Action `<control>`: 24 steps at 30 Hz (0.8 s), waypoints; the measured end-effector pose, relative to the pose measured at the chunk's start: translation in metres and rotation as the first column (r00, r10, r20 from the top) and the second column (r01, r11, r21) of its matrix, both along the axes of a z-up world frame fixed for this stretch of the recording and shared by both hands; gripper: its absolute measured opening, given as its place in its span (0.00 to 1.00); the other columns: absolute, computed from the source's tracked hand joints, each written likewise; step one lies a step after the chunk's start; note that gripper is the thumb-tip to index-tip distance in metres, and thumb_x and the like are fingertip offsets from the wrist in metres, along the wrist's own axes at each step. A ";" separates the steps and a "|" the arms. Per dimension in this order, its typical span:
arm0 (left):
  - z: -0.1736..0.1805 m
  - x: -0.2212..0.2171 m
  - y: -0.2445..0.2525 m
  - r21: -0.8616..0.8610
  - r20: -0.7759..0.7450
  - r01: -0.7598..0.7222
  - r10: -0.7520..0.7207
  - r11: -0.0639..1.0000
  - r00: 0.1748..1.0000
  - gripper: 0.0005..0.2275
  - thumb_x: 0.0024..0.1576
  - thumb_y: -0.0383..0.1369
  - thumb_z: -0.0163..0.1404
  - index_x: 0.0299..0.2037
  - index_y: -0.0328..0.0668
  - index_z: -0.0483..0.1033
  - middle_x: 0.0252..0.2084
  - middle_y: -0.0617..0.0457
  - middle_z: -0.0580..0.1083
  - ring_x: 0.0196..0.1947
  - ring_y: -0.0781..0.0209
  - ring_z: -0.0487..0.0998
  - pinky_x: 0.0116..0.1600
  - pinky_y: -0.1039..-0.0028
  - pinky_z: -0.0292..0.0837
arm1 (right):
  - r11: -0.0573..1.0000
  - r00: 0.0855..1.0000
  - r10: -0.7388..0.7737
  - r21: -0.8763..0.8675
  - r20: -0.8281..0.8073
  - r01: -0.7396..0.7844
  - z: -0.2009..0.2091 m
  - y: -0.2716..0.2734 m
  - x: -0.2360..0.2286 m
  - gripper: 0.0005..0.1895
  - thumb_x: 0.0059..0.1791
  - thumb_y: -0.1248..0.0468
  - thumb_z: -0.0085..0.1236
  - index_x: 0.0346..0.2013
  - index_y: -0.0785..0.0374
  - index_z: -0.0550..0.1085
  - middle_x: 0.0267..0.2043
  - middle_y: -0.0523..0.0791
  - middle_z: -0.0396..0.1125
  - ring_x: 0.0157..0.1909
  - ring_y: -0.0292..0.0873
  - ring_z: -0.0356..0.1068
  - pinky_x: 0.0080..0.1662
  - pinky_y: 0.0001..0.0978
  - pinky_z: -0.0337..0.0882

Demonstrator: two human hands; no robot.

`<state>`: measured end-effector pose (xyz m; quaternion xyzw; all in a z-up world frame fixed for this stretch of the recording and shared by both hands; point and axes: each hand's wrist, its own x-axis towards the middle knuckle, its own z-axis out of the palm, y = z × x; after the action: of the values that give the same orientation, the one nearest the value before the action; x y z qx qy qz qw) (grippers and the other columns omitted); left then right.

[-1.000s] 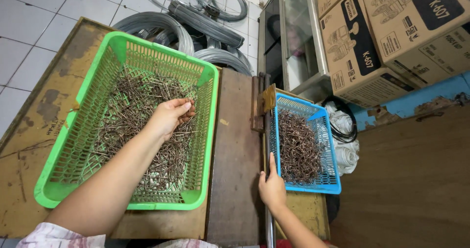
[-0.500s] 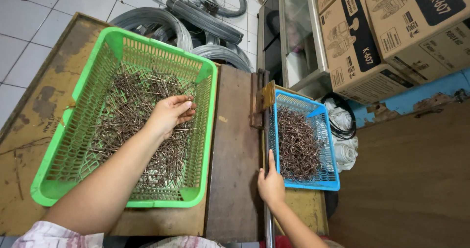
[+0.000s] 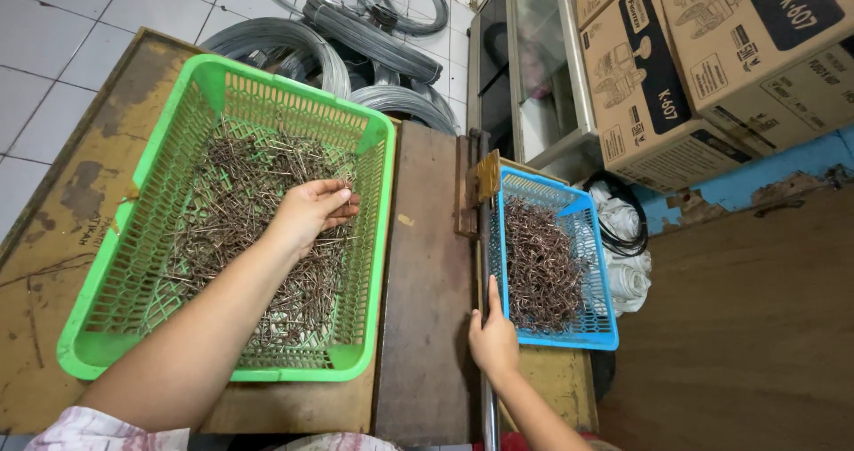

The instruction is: Picking metal wires from a basket, processing them with a manual tool, and sorting them into another basket.

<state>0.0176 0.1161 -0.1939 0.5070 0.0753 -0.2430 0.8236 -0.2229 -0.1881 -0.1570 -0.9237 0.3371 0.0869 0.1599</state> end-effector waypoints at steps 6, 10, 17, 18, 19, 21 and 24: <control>-0.006 0.001 0.000 0.096 0.125 -0.065 0.053 0.993 0.991 0.13 0.64 0.24 0.56 0.58 0.32 0.78 0.47 0.43 0.84 0.40 0.56 0.86 0.48 0.74 0.84 | 1.000 1.000 0.008 0.021 0.015 -0.009 0.003 0.002 0.000 0.44 0.56 0.55 0.45 0.85 0.28 0.42 0.27 0.59 0.73 0.33 0.67 0.72 0.40 0.57 0.68; 0.045 -0.016 0.009 0.346 0.230 -0.060 -0.023 0.936 0.973 0.15 0.63 0.28 0.58 0.59 0.36 0.80 0.48 0.46 0.85 0.40 0.59 0.88 0.56 0.70 0.83 | 0.999 0.999 0.022 0.030 0.041 -0.023 -0.003 -0.003 -0.002 0.44 0.56 0.55 0.46 0.85 0.29 0.42 0.24 0.58 0.71 0.31 0.66 0.71 0.40 0.55 0.67; 0.066 -0.026 0.000 0.621 0.268 0.011 -0.226 0.784 0.937 0.15 0.64 0.34 0.57 0.60 0.43 0.82 0.53 0.50 0.85 0.47 0.60 0.88 0.59 0.65 0.83 | 0.997 0.997 0.046 0.055 0.066 -0.049 -0.008 -0.009 0.000 0.45 0.56 0.54 0.49 0.84 0.30 0.42 0.31 0.64 0.74 0.36 0.71 0.73 0.41 0.53 0.67; 0.075 -0.031 -0.002 0.694 0.255 0.038 -0.294 0.719 0.921 0.15 0.65 0.36 0.56 0.61 0.46 0.82 0.55 0.51 0.84 0.52 0.58 0.86 0.59 0.64 0.82 | 0.997 0.998 0.044 0.066 0.053 -0.047 -0.009 -0.009 -0.003 0.45 0.56 0.54 0.50 0.85 0.29 0.42 0.30 0.63 0.74 0.34 0.70 0.73 0.41 0.51 0.67; 0.054 -0.023 -0.009 0.693 0.252 0.041 -0.296 0.720 0.921 0.15 0.65 0.36 0.56 0.61 0.46 0.82 0.55 0.51 0.84 0.52 0.58 0.86 0.59 0.64 0.82 | 0.997 0.998 0.042 0.065 0.050 -0.045 -0.006 -0.008 -0.001 0.45 0.56 0.54 0.50 0.85 0.29 0.42 0.30 0.63 0.74 0.34 0.70 0.73 0.41 0.51 0.67; 0.015 -0.007 -0.028 0.690 0.446 -0.080 -0.336 0.719 0.830 0.13 0.60 0.37 0.60 0.53 0.46 0.87 0.46 0.52 0.87 0.44 0.60 0.88 0.53 0.71 0.80 | 0.993 0.997 0.065 0.100 0.032 -0.068 0.002 -0.006 0.000 0.47 0.56 0.56 0.52 0.85 0.32 0.39 0.24 0.60 0.69 0.31 0.68 0.70 0.41 0.49 0.67; 0.002 0.007 -0.043 0.673 0.704 -0.250 -0.498 0.697 0.507 0.11 0.58 0.33 0.59 0.50 0.43 0.87 0.47 0.41 0.85 0.48 0.43 0.86 0.56 0.60 0.78 | 0.985 0.984 0.154 0.068 0.089 -0.160 -0.022 -0.023 -0.007 0.52 0.54 0.56 0.59 0.85 0.36 0.39 0.44 0.70 0.74 0.45 0.78 0.72 0.46 0.56 0.70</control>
<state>0.0244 0.0735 -0.1924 0.8344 -0.2926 0.0223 0.4665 -0.2300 -0.2113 -0.1788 -0.9436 0.2526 0.0734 0.2009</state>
